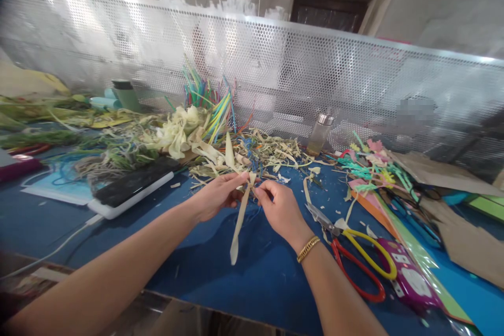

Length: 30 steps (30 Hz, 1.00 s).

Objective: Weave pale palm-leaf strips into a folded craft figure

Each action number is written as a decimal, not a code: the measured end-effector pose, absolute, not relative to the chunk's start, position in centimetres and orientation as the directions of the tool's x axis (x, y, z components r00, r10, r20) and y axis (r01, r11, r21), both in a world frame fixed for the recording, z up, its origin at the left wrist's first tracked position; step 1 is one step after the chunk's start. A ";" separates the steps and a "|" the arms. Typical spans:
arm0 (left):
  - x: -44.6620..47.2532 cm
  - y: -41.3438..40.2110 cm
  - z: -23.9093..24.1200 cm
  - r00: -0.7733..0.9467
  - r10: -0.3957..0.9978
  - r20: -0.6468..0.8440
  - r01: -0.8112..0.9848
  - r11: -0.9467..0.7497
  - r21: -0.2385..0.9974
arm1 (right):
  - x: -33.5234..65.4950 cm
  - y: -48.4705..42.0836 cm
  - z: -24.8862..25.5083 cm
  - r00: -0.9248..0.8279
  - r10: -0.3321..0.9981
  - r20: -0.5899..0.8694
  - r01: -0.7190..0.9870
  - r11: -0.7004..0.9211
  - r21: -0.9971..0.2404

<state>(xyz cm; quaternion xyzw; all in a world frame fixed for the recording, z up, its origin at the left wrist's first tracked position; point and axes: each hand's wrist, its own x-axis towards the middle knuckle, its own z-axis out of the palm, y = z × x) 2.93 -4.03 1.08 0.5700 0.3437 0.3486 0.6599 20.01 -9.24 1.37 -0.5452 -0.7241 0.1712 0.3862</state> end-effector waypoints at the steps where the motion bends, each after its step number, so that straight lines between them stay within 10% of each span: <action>1: 2.9 -4.0 1.1 0.501 0.864 -0.041 -0.048 0.076 0.996 | 20.0 -9.2 1.4 -0.109 0.919 0.380 0.672 0.350 -0.653; 12: 2.8 -3.2 0.6 0.428 0.820 0.381 0.148 -0.479 0.865 | 19.9 -9.4 1.3 -0.118 0.912 0.393 0.763 0.336 -0.552; 30: 3.6 -4.3 0.6 0.572 0.801 0.174 -0.016 -0.201 0.979 | 19.3 -9.4 1.2 -0.099 0.885 0.455 0.635 0.408 -0.656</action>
